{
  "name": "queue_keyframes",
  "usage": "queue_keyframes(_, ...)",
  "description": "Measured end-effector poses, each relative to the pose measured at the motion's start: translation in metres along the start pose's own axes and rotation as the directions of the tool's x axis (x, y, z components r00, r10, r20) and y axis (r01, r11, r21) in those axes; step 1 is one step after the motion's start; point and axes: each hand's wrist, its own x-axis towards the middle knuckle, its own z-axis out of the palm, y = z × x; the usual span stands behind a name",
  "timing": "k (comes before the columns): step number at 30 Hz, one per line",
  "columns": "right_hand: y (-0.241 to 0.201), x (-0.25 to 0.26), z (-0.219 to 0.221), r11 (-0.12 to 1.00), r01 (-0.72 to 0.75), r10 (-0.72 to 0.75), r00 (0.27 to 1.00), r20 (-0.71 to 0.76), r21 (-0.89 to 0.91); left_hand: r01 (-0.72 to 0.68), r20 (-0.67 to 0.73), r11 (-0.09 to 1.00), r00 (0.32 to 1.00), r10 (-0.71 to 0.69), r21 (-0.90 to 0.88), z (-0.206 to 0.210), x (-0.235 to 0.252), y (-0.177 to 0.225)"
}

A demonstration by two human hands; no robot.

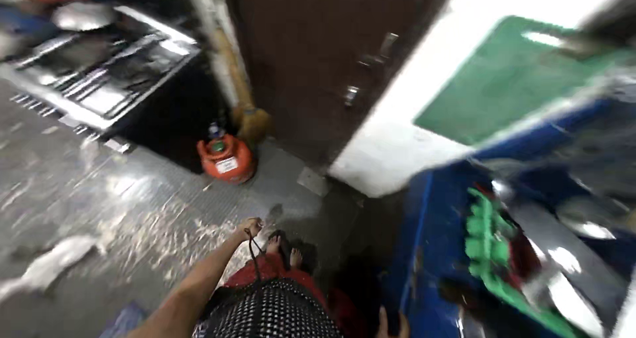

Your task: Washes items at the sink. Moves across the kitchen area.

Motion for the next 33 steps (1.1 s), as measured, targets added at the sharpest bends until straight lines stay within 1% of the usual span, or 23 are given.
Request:
queue_keyframes(1, -0.004, 0.032, 0.019, 0.978, 0.187, -0.192, 0.980, 0.052, 0.090, 0.038, -0.022, 0.999, 0.999, -0.039, -0.030, 0.000, -0.013, -0.020)
queue_keyframes(2, -0.028, 0.060, 0.036, 0.936, 0.304, -0.325, 0.940, 0.105, 0.175, 0.083, -0.043, 0.994, 0.995, -0.086, -0.068, 0.000, -0.029, -0.040)
queue_keyframes(3, -0.064, 0.083, 0.052, 0.906, 0.343, -0.387, 0.909, 0.154, 0.250, 0.126, -0.069, 0.984, 0.988, -0.135, -0.126, 0.003, -0.042, -0.063)
queue_keyframes(4, -0.106, 0.099, 0.069, 0.890, 0.317, -0.391, 0.901, 0.188, 0.328, 0.169, -0.097, 0.964, 0.977, -0.192, -0.203, 0.008, -0.054, -0.088)
queue_keyframes(5, -0.147, 0.108, 0.087, 0.875, 0.256, -0.360, 0.911, 0.200, 0.411, 0.203, -0.123, 0.931, 0.961, -0.249, -0.304, 0.015, -0.064, -0.112)
queue_keyframes(6, -0.187, 0.112, 0.105, 0.861, 0.195, -0.328, 0.918, 0.221, 0.469, 0.225, -0.147, 0.883, 0.940, -0.308, -0.412, 0.024, -0.073, -0.137)
queue_keyframes(8, -0.254, 0.114, 0.145, 0.821, 0.158, -0.359, 0.891, 0.279, 0.549, 0.224, -0.171, 0.753, 0.897, -0.407, -0.619, 0.048, -0.095, -0.178)
queue_keyframes(10, -0.309, 0.098, 0.189, 0.763, 0.121, -0.419, 0.840, 0.344, 0.635, 0.216, -0.158, 0.636, 0.864, -0.477, -0.741, 0.069, -0.116, -0.210)
queue_keyframes(11, -0.334, 0.082, 0.212, 0.729, 0.072, -0.433, 0.819, 0.378, 0.680, 0.215, -0.146, 0.588, 0.851, -0.504, -0.780, 0.078, -0.124, -0.227)
queue_keyframes(12, -0.358, 0.060, 0.235, 0.689, -0.015, -0.433, 0.793, 0.429, 0.725, 0.209, -0.129, 0.529, 0.838, -0.531, -0.822, 0.084, -0.132, -0.244)
queue_keyframes(13, -0.381, 0.035, 0.258, 0.643, -0.151, -0.421, 0.749, 0.512, 0.751, 0.200, -0.109, 0.461, 0.820, -0.562, -0.865, 0.088, -0.139, -0.262)
queue_keyframes(14, -0.403, 0.008, 0.282, 0.588, -0.317, -0.402, 0.683, 0.609, 0.744, 0.182, -0.088, 0.377, 0.798, -0.596, -0.908, 0.089, -0.148, -0.278)
queue_keyframes(15, -0.420, -0.018, 0.308, 0.528, -0.471, -0.395, 0.600, 0.696, 0.706, 0.159, -0.060, 0.285, 0.773, -0.631, -0.945, 0.087, -0.156, -0.296)
queue_keyframes(16, -0.434, -0.044, 0.334, 0.475, -0.592, -0.403, 0.512, 0.759, 0.651, 0.138, -0.037, 0.207, 0.744, -0.668, -0.969, 0.085, -0.162, -0.317)
queue_keyframes(17, -0.446, -0.069, 0.361, 0.438, -0.676, -0.416, 0.432, 0.800, 0.593, 0.117, -0.024, 0.154, 0.716, -0.698, -0.981, 0.079, -0.169, -0.336)
queue_keyframes(19, -0.468, -0.120, 0.406, 0.388, -0.803, -0.423, 0.281, 0.862, 0.452, 0.098, 0.002, 0.087, 0.674, -0.739, -0.991, 0.062, -0.189, -0.364)
queue_keyframes(20, -0.479, -0.144, 0.426, 0.367, -0.850, -0.418, 0.214, 0.883, 0.379, 0.081, 0.001, 0.069, 0.655, -0.756, -0.994, 0.046, -0.200, -0.377)
queue_keyframes(21, -0.492, -0.168, 0.445, 0.362, -0.872, -0.414, 0.165, 0.895, 0.329, 0.056, -0.012, 0.062, 0.637, -0.771, -0.997, 0.029, -0.210, -0.389)
queue_keyframes(24, -0.525, -0.221, 0.486, 0.412, -0.870, -0.414, 0.086, 0.906, 0.271, -0.039, -0.039, 0.019, 0.607, -0.794, -0.999, -0.016, -0.228, -0.418)
queue_keyframes(26, -0.545, -0.240, 0.515, 0.408, -0.881, -0.446, 0.036, 0.895, 0.238, -0.077, -0.041, -0.006, 0.599, -0.800, -0.997, -0.043, -0.227, -0.435)
queue_keyframes(28, -0.567, -0.256, 0.548, 0.392, -0.898, -0.445, 0.005, 0.895, 0.200, -0.080, -0.039, -0.010, 0.587, -0.809, -0.997, -0.062, -0.216, -0.458)
queue_keyframes(30, -0.590, -0.270, 0.585, 0.413, -0.894, -0.453, -0.039, 0.891, 0.171, -0.099, -0.044, -0.018, 0.591, -0.805, -0.995, -0.081, -0.199, -0.477)
queue_keyframes(33, -0.625, -0.285, 0.639, 0.449, -0.888, -0.465, -0.140, 0.874, 0.097, -0.085, -0.009, -0.055, 0.612, -0.790, -0.995, -0.116, -0.179, -0.480)
